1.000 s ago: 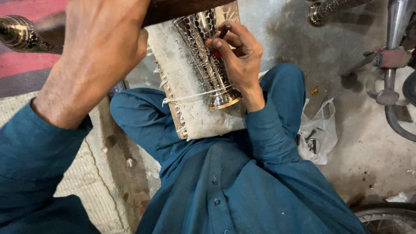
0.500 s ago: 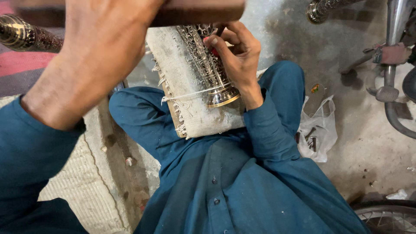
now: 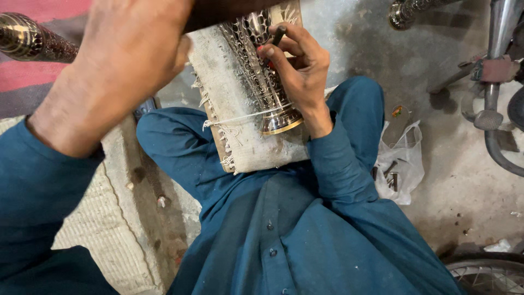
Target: The person sits cross-legged and uses a hammer and chisel to engrave a decorative pattern onto a silver-colored metal cup. They repeatedly strike the chisel with the hammer while rotating the cup to work on different sections.
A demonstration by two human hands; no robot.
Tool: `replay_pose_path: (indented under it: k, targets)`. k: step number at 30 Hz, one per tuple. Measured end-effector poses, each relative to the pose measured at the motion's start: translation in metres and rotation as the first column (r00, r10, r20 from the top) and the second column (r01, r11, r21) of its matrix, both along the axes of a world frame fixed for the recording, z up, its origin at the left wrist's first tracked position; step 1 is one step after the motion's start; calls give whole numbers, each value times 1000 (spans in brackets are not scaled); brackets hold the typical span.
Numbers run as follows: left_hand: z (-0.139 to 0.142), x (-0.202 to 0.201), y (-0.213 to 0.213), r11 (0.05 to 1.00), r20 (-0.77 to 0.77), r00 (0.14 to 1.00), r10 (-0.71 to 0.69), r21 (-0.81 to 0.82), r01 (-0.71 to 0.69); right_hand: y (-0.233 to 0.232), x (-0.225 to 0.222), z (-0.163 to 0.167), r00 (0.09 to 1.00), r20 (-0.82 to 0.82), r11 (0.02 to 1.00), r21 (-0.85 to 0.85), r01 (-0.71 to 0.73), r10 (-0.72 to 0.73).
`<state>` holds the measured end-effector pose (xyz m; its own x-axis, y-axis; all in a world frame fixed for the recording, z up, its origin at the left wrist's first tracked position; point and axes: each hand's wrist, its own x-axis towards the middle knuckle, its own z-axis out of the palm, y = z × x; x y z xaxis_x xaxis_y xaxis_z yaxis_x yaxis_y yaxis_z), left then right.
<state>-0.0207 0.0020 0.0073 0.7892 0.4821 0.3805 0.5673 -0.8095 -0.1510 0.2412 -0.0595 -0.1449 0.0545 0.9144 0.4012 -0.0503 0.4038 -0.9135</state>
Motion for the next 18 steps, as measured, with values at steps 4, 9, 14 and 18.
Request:
replay_pose_path:
  k: [4, 9, 14, 18]
  targets:
    - [1, -2, 3, 1000, -27, 999, 25, 4, -25, 2, -1, 4, 1000, 20, 1000, -23, 11, -10]
    - [3, -5, 6, 999, -44, 998, 44, 23, -43, 6, -1, 6, 1000, 13, 1000, -4, 7, -7]
    - [6, -7, 5, 999, 49, 999, -15, -51, 17, 4, 0, 9, 1000, 27, 1000, -7, 5, -4]
    - [7, -5, 9, 986, 28, 998, 49, -163, -43, 5, 0, 11, 996, 84, 999, -26, 33, -30]
